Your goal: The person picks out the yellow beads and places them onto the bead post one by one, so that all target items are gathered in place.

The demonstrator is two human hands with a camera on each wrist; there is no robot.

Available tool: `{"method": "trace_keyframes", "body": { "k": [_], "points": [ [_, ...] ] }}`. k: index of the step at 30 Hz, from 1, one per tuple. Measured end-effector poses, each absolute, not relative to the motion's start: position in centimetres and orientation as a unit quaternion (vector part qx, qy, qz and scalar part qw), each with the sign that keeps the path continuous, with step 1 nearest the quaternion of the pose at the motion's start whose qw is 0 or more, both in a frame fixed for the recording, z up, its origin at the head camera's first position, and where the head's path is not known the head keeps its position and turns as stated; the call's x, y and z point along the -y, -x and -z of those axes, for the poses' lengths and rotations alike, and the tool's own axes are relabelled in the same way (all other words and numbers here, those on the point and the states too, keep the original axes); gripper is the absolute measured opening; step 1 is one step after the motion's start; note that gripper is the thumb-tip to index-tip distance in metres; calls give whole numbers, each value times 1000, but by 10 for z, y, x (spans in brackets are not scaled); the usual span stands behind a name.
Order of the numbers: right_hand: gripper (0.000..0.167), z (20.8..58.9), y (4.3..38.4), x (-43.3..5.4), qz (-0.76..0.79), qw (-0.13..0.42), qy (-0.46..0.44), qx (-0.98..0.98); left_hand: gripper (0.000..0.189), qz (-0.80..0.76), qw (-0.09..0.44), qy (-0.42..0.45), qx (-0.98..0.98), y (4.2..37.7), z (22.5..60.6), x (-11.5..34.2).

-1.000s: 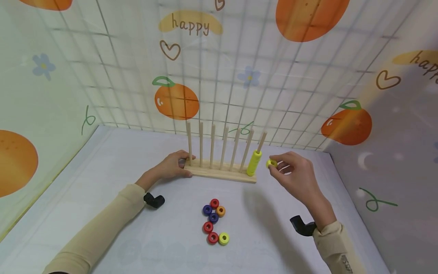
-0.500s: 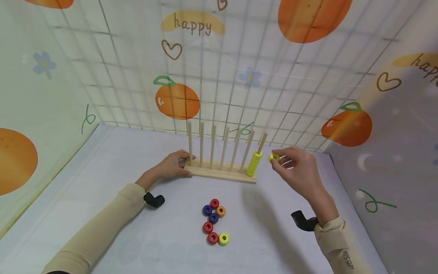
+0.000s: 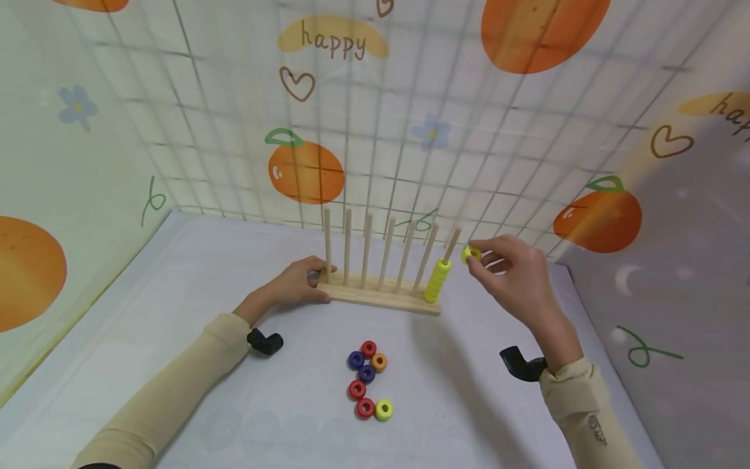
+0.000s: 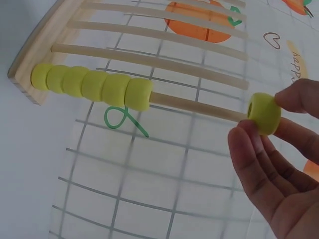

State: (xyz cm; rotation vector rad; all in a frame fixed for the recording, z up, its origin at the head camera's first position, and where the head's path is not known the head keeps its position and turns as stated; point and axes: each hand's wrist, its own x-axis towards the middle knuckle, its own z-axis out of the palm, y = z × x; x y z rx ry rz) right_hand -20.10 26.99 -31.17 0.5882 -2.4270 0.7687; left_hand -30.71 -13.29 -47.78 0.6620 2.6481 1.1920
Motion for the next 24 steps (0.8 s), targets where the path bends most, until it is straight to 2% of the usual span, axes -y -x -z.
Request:
{"method": "trace_keyframes", "body": {
  "k": [19,24],
  "points": [
    [24,293,218,-265,-291,241,-200,904,72,-386,85,-218,-892,309,480,133],
    [25,292,223,-261,-278,254,-214,901,73,-383,81,-217,-894,309,481,133]
  ]
}}
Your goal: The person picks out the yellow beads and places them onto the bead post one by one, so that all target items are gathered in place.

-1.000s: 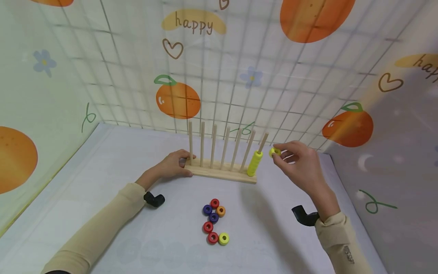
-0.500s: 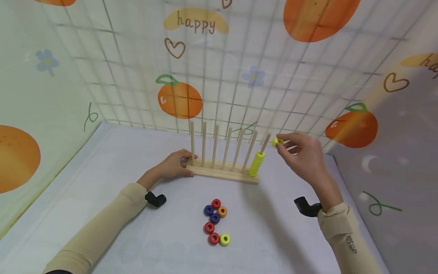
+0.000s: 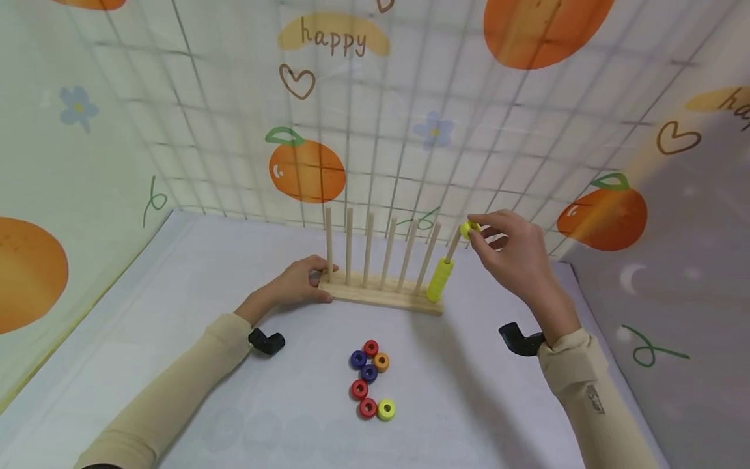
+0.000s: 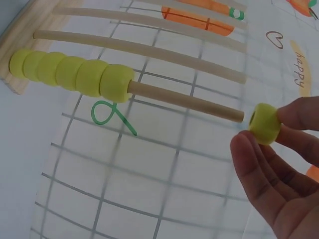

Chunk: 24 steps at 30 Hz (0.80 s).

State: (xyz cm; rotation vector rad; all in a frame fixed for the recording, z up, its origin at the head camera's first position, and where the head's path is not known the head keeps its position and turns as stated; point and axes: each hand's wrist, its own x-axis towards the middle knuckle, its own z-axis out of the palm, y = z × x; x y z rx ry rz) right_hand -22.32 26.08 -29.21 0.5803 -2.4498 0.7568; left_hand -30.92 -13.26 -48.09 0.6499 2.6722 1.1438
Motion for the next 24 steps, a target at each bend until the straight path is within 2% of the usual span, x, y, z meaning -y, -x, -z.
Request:
{"method": "trace_keyframes", "body": {
  "k": [13,20,24],
  "points": [
    [27,292,237,-251,-278,240,-211,905,73,-388,84,-213,-893,307,476,133],
    [26,296,237,-252,-287,212,-187,915,70,-391,87,-215,-891,310,481,131],
    [26,298,234,-256,-283,222,-182,915,70,-391,86,-215,-891,309,479,131]
  ]
}}
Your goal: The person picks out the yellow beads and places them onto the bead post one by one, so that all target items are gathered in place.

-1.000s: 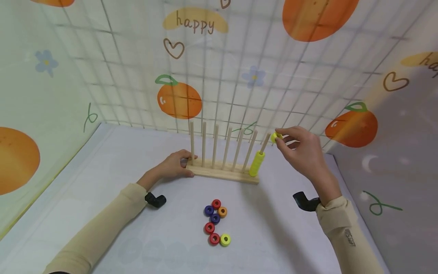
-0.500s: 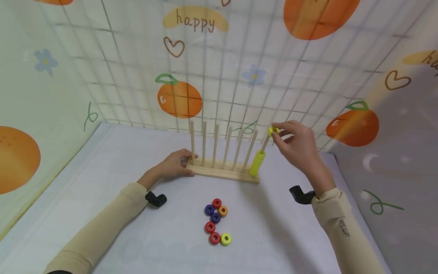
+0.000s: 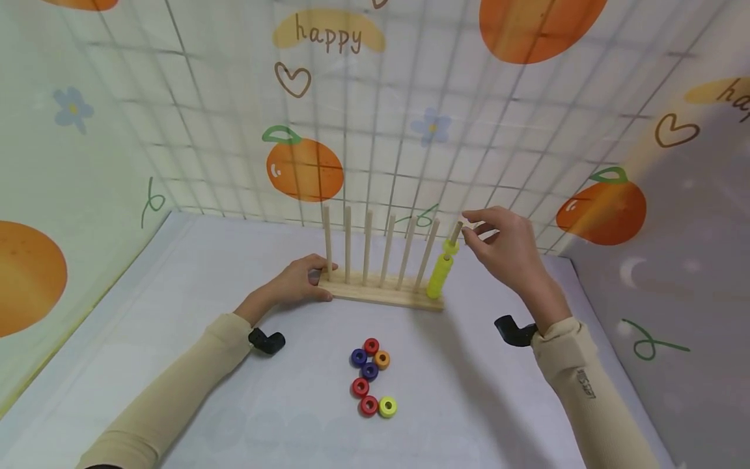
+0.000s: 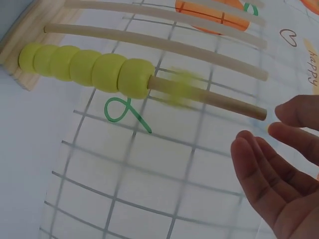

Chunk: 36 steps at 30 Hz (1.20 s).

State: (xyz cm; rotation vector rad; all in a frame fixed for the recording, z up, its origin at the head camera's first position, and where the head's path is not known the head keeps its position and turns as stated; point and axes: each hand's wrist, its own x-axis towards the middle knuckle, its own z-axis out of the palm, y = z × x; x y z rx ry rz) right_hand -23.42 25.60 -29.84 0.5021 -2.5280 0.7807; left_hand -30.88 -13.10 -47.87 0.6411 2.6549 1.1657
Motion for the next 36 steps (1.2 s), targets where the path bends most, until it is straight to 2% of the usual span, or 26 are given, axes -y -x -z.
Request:
{"method": "trace_keyframes", "body": {
  "k": [11,21,30,36],
  "points": [
    [22,307,213,-265,-270,244,-213,907,70,-397,87,-215,-888,308,479,130],
    [22,341,181,-264,-283,251,-242,894,71,-389,81,-215,-892,308,480,131],
    [24,400,147,-260,-343,168,-227,896,71,-395,84,-218,-889,306,478,131],
    [25,424,130,-253,-373,133,-210,894,73,-397,85,-209,-890,307,476,130]
  ]
}}
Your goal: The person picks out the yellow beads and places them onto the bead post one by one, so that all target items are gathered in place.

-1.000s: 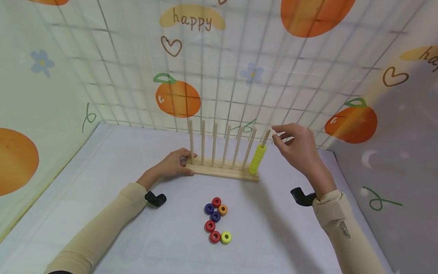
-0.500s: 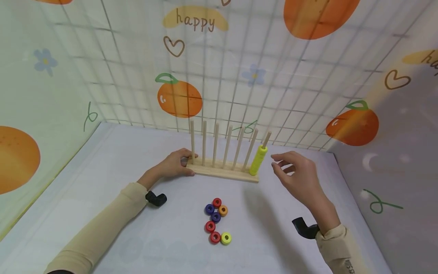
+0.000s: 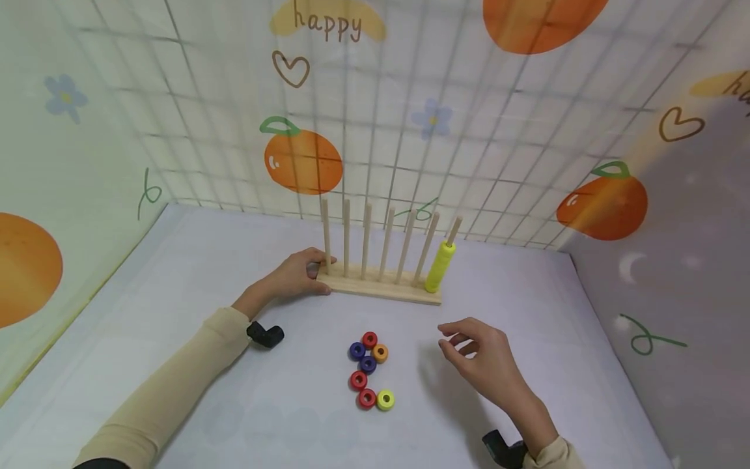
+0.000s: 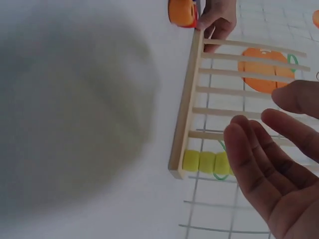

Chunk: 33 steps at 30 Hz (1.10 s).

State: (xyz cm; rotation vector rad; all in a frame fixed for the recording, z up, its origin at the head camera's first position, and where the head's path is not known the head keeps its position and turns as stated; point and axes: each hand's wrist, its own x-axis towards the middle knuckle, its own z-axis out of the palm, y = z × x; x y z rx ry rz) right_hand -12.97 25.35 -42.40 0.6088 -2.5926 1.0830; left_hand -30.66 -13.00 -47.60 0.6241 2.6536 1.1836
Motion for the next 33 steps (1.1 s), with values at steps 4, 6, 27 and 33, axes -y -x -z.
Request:
{"method": "trace_keyframes", "body": {
  "k": [4,6,27,33],
  "points": [
    [26,432,121,-249,-393,120,-206,888,74,-396,86,-211,-890,309,477,130],
    [26,436,119,-247,-400,115,-204,886,73,-398,84,-211,-889,310,478,130],
    [30,469,101,-230,-463,74,-206,859,71,-402,88,-216,-886,310,478,129],
    [30,474,98,-223,-474,50,-202,856,73,-399,84,-212,-888,312,482,129]
  ]
}}
